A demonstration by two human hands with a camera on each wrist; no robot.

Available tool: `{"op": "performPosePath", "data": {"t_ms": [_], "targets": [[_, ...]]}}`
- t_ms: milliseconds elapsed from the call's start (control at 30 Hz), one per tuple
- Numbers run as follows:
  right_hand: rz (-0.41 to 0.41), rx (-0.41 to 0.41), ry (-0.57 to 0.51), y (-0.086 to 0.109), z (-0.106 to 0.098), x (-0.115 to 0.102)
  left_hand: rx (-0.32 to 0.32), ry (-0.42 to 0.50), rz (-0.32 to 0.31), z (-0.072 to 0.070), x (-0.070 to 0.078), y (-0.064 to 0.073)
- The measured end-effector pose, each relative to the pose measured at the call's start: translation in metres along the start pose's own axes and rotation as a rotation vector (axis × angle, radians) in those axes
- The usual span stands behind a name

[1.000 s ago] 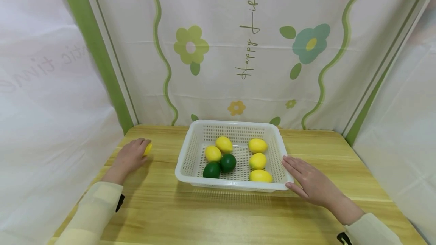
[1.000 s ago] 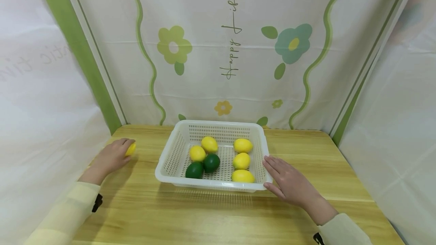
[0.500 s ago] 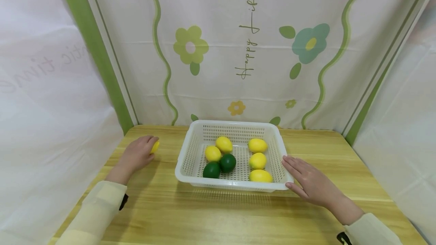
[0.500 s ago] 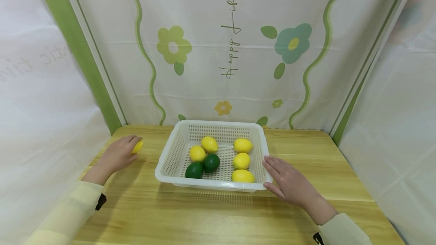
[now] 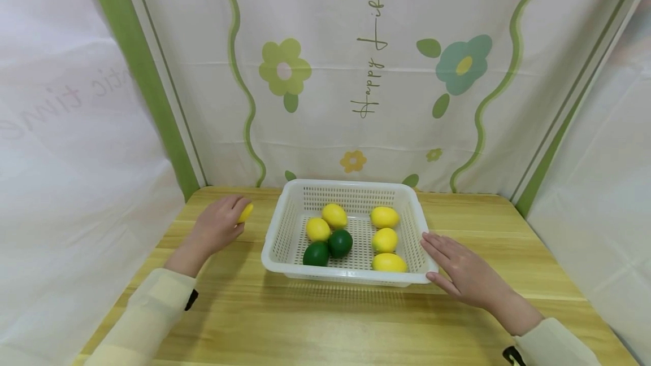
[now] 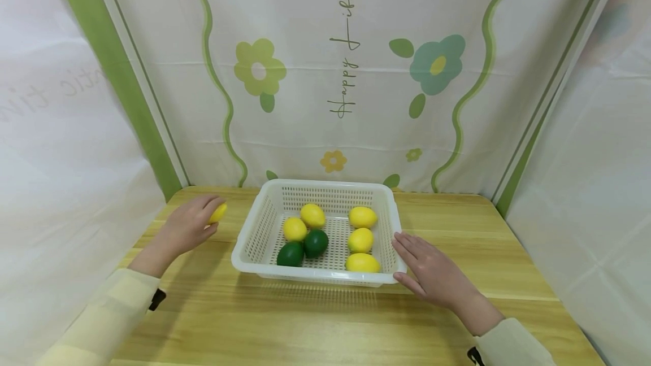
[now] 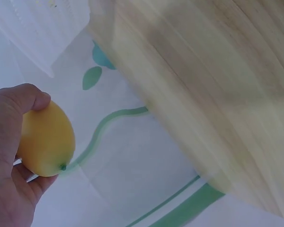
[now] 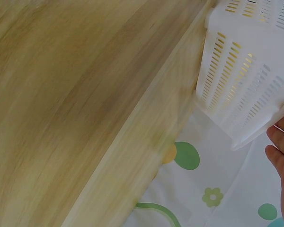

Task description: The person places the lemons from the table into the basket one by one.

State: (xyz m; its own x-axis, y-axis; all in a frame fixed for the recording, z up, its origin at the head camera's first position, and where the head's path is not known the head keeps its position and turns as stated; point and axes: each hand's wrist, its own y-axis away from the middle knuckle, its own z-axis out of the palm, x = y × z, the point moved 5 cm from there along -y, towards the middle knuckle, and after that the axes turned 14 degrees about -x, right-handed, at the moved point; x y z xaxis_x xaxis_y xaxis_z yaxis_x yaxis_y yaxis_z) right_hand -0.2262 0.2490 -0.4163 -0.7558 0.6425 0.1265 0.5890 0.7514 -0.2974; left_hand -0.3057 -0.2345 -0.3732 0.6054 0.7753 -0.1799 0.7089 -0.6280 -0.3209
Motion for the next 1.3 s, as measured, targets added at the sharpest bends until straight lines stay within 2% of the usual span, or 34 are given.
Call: {"op": "performPosePath", "data": {"t_ms": [267, 533, 1300], "targets": [[0.010, -0.015, 0.000, 0.001, 0.002, 0.001, 0.110, -0.026, 0.087, -0.012, 0.013, -0.008], [0.011, -0.022, -0.003, 0.001, 0.003, 0.001, 0.154, -0.054, 0.156, -0.021, 0.024, -0.016], [0.011, -0.018, 0.007, 0.001, 0.000, 0.000, 0.142, -0.140, 0.278, -0.034, 0.059, -0.036]]}}
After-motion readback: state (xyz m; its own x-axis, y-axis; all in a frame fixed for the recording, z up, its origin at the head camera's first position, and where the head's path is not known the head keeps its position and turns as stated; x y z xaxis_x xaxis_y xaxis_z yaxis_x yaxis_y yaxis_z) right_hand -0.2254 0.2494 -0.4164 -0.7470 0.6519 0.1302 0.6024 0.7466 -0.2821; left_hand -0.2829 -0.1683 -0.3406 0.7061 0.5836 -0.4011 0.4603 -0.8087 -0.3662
